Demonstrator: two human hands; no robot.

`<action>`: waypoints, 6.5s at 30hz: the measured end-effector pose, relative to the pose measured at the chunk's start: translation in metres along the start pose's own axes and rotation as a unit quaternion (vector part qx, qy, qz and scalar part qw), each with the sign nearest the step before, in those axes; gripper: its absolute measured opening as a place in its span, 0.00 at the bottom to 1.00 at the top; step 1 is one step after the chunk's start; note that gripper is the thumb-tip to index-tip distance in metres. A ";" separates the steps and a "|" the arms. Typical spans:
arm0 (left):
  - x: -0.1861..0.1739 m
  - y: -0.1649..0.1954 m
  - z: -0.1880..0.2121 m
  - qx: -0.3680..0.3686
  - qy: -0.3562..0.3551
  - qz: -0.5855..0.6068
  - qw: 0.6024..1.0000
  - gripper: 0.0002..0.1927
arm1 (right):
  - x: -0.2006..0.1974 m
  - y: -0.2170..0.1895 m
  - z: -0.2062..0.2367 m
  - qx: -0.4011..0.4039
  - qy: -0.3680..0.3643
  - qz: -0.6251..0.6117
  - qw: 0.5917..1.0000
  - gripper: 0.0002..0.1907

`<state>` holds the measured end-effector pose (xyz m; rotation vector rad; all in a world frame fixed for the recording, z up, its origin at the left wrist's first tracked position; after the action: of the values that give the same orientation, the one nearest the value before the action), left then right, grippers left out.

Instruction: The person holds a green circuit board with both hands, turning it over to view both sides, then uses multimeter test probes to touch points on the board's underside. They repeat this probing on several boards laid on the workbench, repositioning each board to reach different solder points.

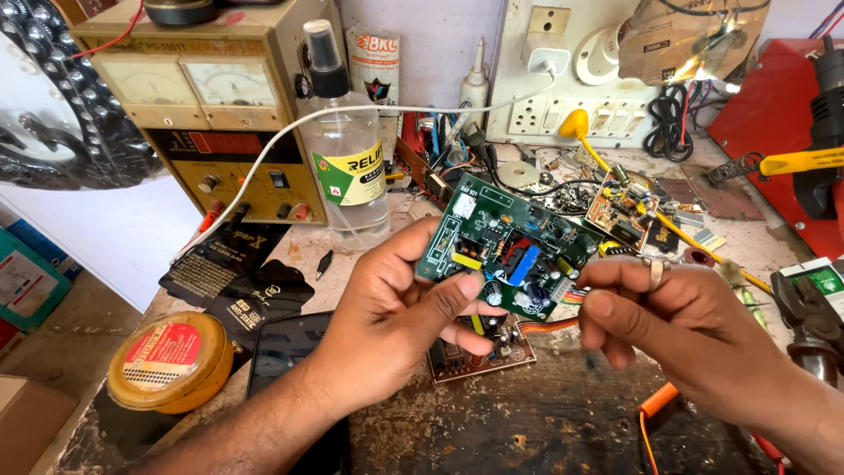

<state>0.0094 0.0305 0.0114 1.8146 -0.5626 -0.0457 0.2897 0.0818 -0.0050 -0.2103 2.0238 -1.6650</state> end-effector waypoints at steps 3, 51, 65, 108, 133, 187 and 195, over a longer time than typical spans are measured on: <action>0.000 -0.001 -0.001 -0.008 0.001 -0.007 1.000 0.20 | 0.004 -0.002 -0.002 -0.018 -0.005 -0.028 0.999 0.15; 0.004 -0.007 0.001 -0.011 -0.042 -0.010 0.999 0.22 | -0.009 0.004 -0.007 -0.021 0.028 -0.081 0.996 0.12; 0.002 -0.004 -0.001 -0.009 -0.026 -0.038 0.999 0.20 | -0.005 -0.004 -0.005 -0.046 0.037 -0.040 0.997 0.16; 0.000 -0.004 -0.003 -0.007 -0.016 -0.032 0.999 0.30 | -0.005 -0.002 -0.007 -0.020 0.036 -0.002 0.999 0.16; -0.001 -0.005 -0.001 -0.012 -0.042 -0.039 0.998 0.34 | 0.001 -0.019 -0.015 0.024 0.091 0.008 0.996 0.17; -0.002 -0.008 -0.004 -0.031 0.009 -0.061 0.998 0.26 | 0.007 -0.016 -0.018 -0.024 0.027 0.078 0.996 0.14; 0.000 -0.009 -0.003 -0.019 0.011 -0.058 0.998 0.27 | 0.011 -0.027 -0.015 -0.040 0.047 0.082 0.995 0.16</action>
<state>0.0136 0.0353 0.0040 1.8067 -0.4387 -0.1139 0.2682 0.0835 0.0193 0.0071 2.1173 -1.5218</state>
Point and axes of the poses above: each hand's wrist, its own z-axis away from the middle knuckle, its own x-axis out of the palm, y = z × x, the point moved 3 cm from there along -z, towards the middle knuckle, and after that the axes turned 3 degrees about -x, right-handed, at the moved point
